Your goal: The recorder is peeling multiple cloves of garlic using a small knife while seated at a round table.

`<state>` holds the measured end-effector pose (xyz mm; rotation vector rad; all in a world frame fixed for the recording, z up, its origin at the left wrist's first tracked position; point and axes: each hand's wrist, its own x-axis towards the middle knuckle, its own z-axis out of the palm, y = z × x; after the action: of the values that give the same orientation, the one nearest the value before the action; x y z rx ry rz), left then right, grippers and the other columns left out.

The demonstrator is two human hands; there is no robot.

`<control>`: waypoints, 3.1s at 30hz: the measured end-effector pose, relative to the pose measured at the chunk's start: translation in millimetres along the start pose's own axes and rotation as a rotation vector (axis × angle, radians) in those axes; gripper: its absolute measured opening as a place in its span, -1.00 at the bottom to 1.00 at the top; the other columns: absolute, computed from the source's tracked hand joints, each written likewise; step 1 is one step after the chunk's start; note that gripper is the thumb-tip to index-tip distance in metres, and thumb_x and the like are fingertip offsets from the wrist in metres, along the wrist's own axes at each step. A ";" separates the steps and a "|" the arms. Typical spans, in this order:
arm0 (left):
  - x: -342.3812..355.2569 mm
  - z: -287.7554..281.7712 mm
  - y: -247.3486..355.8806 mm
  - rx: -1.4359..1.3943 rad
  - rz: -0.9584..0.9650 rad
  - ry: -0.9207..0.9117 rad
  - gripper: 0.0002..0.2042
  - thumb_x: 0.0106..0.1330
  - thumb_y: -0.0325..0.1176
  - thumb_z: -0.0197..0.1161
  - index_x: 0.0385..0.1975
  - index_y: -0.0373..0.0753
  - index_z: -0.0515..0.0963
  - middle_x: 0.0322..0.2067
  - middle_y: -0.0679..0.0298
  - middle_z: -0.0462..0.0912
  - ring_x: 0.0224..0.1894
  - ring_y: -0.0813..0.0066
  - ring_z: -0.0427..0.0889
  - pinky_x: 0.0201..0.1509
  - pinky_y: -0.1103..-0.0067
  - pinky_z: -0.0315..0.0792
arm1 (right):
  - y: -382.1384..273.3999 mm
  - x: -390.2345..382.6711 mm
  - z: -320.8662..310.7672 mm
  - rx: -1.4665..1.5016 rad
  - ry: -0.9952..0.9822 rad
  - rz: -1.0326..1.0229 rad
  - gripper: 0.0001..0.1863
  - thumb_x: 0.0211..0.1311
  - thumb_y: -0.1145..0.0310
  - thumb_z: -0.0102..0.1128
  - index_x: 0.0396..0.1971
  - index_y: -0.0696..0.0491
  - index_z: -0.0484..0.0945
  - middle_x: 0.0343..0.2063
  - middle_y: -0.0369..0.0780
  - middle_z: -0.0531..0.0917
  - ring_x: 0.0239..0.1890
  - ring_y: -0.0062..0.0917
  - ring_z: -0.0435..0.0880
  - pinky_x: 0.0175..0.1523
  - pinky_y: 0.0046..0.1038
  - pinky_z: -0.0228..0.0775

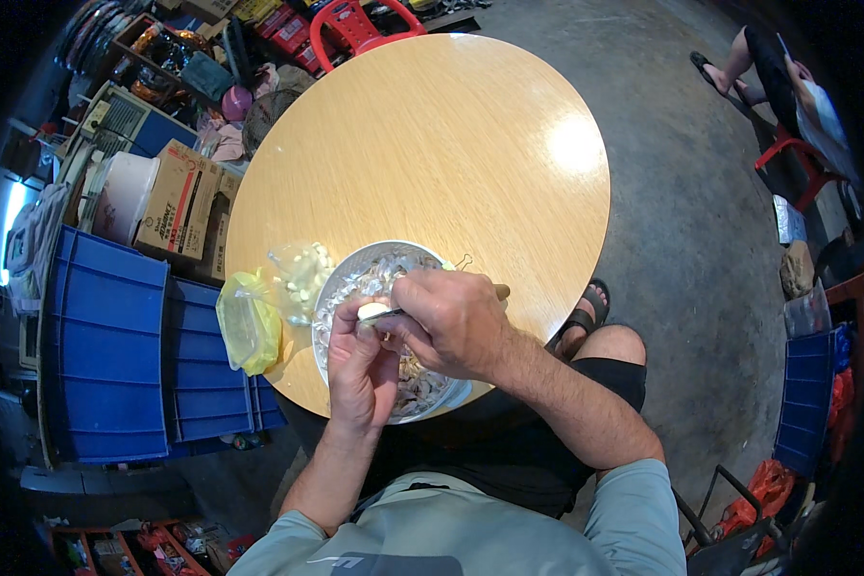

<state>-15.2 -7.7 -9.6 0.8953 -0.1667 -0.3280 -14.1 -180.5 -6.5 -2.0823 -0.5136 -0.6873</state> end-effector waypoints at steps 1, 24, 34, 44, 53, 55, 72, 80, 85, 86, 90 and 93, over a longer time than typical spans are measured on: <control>-0.3 0.6 0.0 -0.003 0.004 0.000 -0.73 0.43 -0.43 0.22 0.09 -0.18 0.46 0.02 0.21 0.62 0.07 0.46 0.59 0.19 0.50 0.47 | -0.3 0.0 -0.2 -0.003 -0.008 -0.006 -0.72 0.14 0.28 0.37 -0.42 0.08 0.42 -0.57 -0.16 0.52 -0.48 -0.24 0.64 -0.41 -0.22 0.45; -0.7 5.5 2.9 0.047 0.034 0.012 -0.77 0.43 -0.54 0.19 0.04 -0.26 0.44 0.01 0.21 0.61 0.00 0.56 0.57 0.07 0.60 0.46 | -0.7 -1.0 1.5 0.071 0.014 0.016 -0.73 0.14 0.32 0.37 -0.40 0.09 0.42 -0.56 -0.15 0.53 -0.46 -0.22 0.65 -0.40 -0.22 0.45; -1.8 0.3 -0.2 0.062 0.059 -0.009 -0.70 0.40 -0.48 0.25 0.08 -0.20 0.42 0.02 0.20 0.60 0.07 0.45 0.58 0.20 0.49 0.47 | 0.5 -1.3 1.3 0.066 -0.002 0.017 -0.74 0.15 0.30 0.36 -0.40 0.09 0.43 -0.56 -0.15 0.52 -0.46 -0.23 0.65 -0.39 -0.22 0.45; -1.0 -2.1 0.8 0.051 0.023 0.001 -0.71 0.42 -0.47 0.23 0.10 -0.21 0.42 0.02 0.19 0.60 0.06 0.44 0.59 0.18 0.49 0.49 | -2.1 0.1 -5.1 0.083 -0.069 0.018 -0.79 0.15 0.33 0.33 -0.39 0.08 0.47 -0.57 -0.16 0.53 -0.46 -0.25 0.66 -0.38 -0.23 0.47; 2.5 -4.7 6.0 -0.039 -0.033 0.006 -0.69 0.45 -0.47 0.19 0.15 -0.28 0.42 0.02 0.18 0.60 0.03 0.52 0.59 0.09 0.60 0.52 | 2.0 1.0 -6.6 0.047 0.015 0.039 -0.77 0.08 0.36 0.37 -0.41 0.08 0.46 -0.56 -0.13 0.53 -0.47 -0.22 0.65 -0.41 -0.24 0.45; 2.7 -1.8 6.8 -0.022 -0.025 0.037 -0.70 0.45 -0.46 0.19 0.14 -0.28 0.42 0.02 0.19 0.60 0.03 0.52 0.60 0.10 0.60 0.52 | 2.5 0.8 -6.4 0.024 0.001 0.047 -0.77 0.08 0.38 0.37 -0.41 0.09 0.45 -0.55 -0.13 0.53 -0.48 -0.22 0.64 -0.41 -0.24 0.45; 7.8 -6.7 3.2 0.222 0.084 0.053 -0.73 0.42 -0.47 0.24 0.08 -0.32 0.48 -0.02 0.19 0.63 0.01 0.48 0.63 0.16 0.54 0.52 | 0.2 0.9 -2.0 0.066 -0.072 0.076 -0.77 0.22 0.32 0.29 -0.38 0.10 0.42 -0.54 -0.12 0.53 -0.47 -0.21 0.64 -0.37 -0.20 0.47; 8.3 -8.8 -0.7 0.281 0.145 0.020 -0.74 0.36 -0.59 0.26 0.02 -0.36 0.49 -0.02 0.15 0.62 0.04 0.50 0.59 0.20 0.58 0.46 | 2.2 0.3 -1.0 0.059 -0.091 0.063 -0.76 0.25 0.28 0.29 -0.39 0.09 0.44 -0.56 -0.14 0.54 -0.48 -0.22 0.65 -0.41 -0.22 0.46; 5.5 -6.2 2.6 0.127 -0.003 0.045 -0.75 0.41 -0.47 0.25 0.04 -0.32 0.47 -0.05 0.18 0.63 -0.02 0.53 0.61 0.14 0.60 0.50 | 0.7 1.7 -4.9 0.081 -0.083 0.071 -0.76 0.21 0.30 0.31 -0.42 0.11 0.44 -0.60 -0.11 0.55 -0.52 -0.19 0.64 -0.43 -0.21 0.45; 5.2 -5.3 3.9 0.018 -0.087 0.061 -0.75 0.44 -0.42 0.24 0.04 -0.30 0.47 -0.06 0.19 0.63 -0.05 0.53 0.61 0.11 0.61 0.51 | 1.7 1.6 -6.3 0.080 -0.082 0.070 -0.76 0.21 0.30 0.31 -0.42 0.11 0.44 -0.60 -0.11 0.55 -0.52 -0.19 0.64 -0.43 -0.21 0.45; 6.4 -7.0 3.5 -0.030 -0.115 0.059 -0.75 0.46 -0.32 0.23 0.02 -0.27 0.46 -0.09 0.22 0.63 -0.10 0.54 0.62 0.06 0.61 0.53 | 7.0 1.8 -5.0 0.043 0.034 0.138 -0.79 0.16 0.39 0.31 -0.46 0.13 0.45 -0.64 -0.09 0.51 -0.58 -0.20 0.59 -0.47 -0.25 0.40; 6.2 -5.9 3.2 -0.033 -0.107 0.060 -0.77 0.45 -0.30 0.24 -0.02 -0.25 0.47 -0.13 0.23 0.63 -0.14 0.54 0.62 0.05 0.59 0.54 | 6.1 1.9 -2.9 0.051 0.079 0.142 -0.82 0.13 0.45 0.32 -0.49 0.14 0.45 -0.67 -0.11 0.47 -0.62 -0.23 0.54 -0.50 -0.29 0.34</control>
<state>-7.1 -3.7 -10.8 0.8822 -0.0586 -0.4017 -9.9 -186.1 -7.6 -2.0134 -0.3315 -0.6635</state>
